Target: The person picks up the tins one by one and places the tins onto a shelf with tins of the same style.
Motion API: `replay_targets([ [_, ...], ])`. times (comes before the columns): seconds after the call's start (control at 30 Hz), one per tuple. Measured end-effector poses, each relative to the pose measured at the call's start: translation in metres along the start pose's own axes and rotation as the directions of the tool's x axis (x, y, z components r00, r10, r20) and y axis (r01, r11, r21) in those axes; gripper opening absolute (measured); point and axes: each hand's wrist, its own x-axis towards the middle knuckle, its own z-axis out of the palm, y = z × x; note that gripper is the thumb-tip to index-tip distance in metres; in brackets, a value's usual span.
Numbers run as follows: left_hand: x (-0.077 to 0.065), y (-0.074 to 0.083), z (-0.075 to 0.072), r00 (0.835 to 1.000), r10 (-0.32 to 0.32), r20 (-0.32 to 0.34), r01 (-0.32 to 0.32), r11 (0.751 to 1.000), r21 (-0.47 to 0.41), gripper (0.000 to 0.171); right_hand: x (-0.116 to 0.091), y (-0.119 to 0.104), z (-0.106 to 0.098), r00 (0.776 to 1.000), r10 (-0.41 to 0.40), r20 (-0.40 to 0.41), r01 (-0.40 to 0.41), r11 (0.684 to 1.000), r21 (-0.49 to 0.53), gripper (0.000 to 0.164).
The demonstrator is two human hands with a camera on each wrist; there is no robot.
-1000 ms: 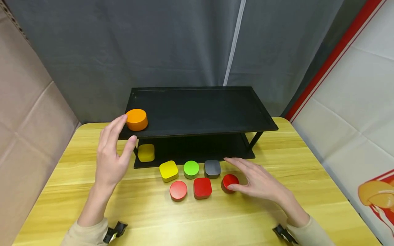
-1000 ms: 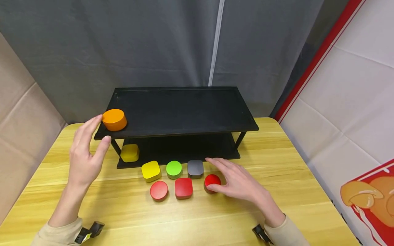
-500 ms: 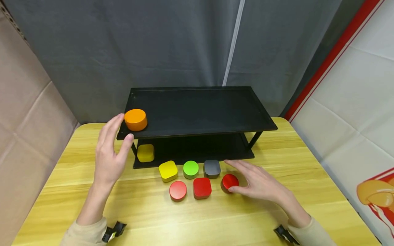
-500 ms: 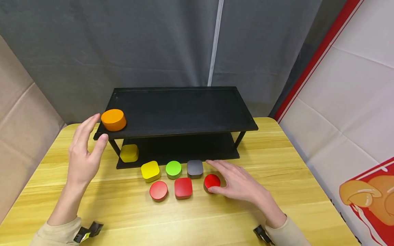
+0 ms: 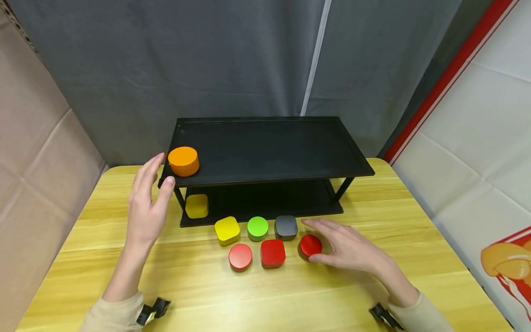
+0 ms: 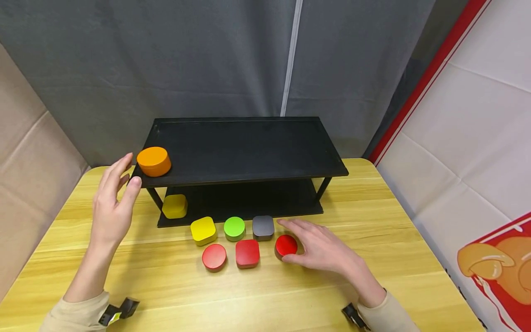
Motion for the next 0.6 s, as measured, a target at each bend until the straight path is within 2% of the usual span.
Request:
replay_targets([
  [0.2,0.002,-0.0018,-0.0015,0.992,-0.115,0.045,0.116,0.993,-0.008,0.051,0.0016,0.0008,0.001,1.0,-0.006,0.023,0.006,1.0,-0.004,0.079],
  [0.6,0.0021,-0.0042,-0.0056,0.961,-0.236,0.146,0.238,0.971,0.004,0.054,0.0012,0.003,0.0041,0.997,-0.031,0.067,0.032,0.999,-0.009,0.073],
])
